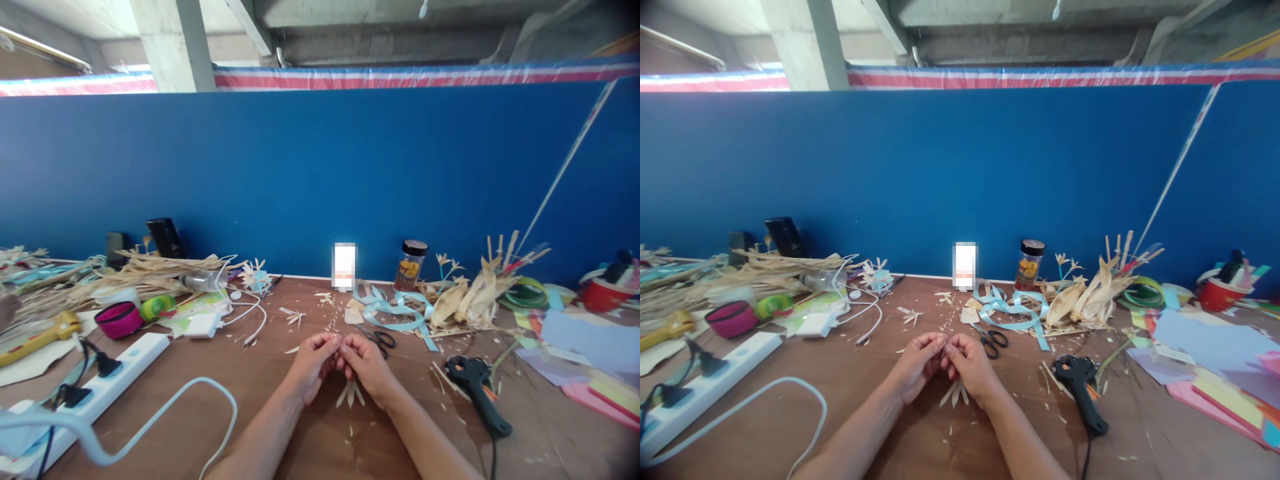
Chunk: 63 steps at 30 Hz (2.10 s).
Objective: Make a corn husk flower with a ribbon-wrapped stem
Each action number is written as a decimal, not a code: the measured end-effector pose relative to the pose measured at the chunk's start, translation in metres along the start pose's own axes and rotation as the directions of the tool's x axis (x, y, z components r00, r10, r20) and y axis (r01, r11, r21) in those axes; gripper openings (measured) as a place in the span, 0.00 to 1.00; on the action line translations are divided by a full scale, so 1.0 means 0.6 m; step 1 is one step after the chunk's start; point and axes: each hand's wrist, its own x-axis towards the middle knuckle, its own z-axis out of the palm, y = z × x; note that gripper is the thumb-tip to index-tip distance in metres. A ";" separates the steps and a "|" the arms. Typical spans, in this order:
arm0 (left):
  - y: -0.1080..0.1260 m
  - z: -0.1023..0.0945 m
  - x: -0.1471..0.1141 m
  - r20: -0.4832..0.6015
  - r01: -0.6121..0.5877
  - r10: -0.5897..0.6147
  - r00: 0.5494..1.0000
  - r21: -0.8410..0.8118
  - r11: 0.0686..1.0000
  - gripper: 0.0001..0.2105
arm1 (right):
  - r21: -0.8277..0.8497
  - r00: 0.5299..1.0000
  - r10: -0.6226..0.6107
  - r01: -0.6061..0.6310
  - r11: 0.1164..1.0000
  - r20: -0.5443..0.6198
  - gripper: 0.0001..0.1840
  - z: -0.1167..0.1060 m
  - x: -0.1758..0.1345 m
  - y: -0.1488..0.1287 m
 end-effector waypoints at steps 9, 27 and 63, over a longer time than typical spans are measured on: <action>0.013 -0.003 -0.002 -0.184 -0.050 0.046 0.982 -0.018 0.999 0.10 | 0.005 0.978 -0.065 0.068 0.998 -0.196 0.14 -0.004 0.004 -0.004; 0.004 0.002 -0.003 -0.126 -0.073 0.102 0.987 0.221 0.973 0.11 | -0.051 0.952 -0.067 0.054 0.997 -0.300 0.13 -0.015 0.011 0.007; 0.011 -0.002 0.004 -0.129 -0.177 0.275 0.953 0.500 0.848 0.18 | -0.557 0.906 -0.410 0.288 0.779 -0.105 0.13 -0.005 0.001 0.000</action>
